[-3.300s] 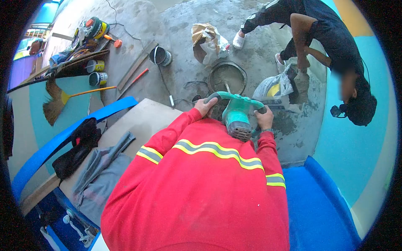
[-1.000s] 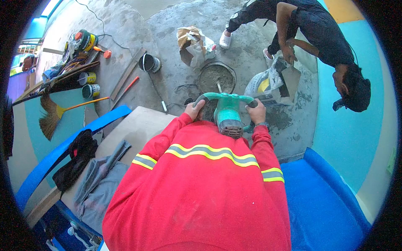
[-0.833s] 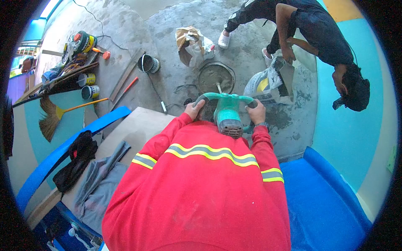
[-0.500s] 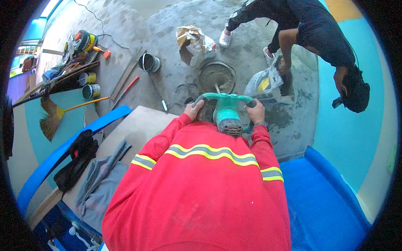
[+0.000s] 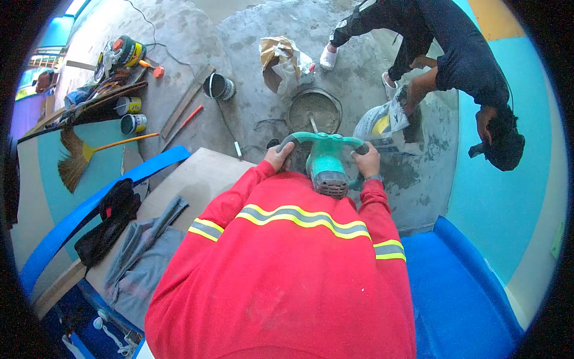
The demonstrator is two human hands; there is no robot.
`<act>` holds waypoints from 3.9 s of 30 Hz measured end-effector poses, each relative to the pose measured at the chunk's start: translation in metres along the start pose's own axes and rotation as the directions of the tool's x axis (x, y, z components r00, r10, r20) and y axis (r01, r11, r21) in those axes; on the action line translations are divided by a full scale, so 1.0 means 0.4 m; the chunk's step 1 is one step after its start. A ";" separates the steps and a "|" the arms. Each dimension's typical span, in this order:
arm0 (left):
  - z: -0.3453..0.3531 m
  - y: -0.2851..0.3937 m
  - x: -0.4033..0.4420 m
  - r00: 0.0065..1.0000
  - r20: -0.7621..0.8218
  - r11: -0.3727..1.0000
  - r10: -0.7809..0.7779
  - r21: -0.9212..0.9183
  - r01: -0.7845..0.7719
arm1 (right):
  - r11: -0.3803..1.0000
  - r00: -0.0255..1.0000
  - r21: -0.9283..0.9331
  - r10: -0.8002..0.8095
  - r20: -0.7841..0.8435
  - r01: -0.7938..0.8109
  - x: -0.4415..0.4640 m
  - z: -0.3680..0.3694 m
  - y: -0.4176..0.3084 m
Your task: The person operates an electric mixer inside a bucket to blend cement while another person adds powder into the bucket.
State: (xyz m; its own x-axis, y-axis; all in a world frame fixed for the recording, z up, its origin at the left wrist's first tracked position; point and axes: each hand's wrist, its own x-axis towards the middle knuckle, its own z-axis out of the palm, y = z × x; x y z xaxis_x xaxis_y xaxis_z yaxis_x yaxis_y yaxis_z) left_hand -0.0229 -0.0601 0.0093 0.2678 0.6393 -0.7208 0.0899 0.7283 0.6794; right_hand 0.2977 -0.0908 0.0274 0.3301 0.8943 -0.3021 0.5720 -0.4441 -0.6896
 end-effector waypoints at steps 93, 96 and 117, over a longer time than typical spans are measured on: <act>-0.010 -0.006 0.062 0.988 0.154 0.999 -0.003 -0.032 0.008 | 0.997 0.996 -0.031 0.064 -0.057 -0.066 -0.023 -0.017 -0.010; -0.014 -0.011 0.066 0.988 0.157 1.000 -0.003 -0.008 0.004 | 0.997 0.996 0.015 0.081 -0.034 -0.080 -0.028 -0.028 -0.018; -0.006 -0.016 0.037 0.991 0.132 0.999 -0.027 -0.036 0.032 | 0.993 0.994 -0.047 0.103 -0.039 -0.105 -0.030 -0.012 0.007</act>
State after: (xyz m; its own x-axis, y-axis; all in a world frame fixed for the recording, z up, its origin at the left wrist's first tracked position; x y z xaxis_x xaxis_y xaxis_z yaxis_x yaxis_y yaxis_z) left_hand -0.0219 -0.0547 -0.0061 0.3897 0.5811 -0.7145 0.0637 0.7569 0.6504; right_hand 0.2989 -0.1028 0.0323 0.4161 0.8410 -0.3458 0.5687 -0.5374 -0.6227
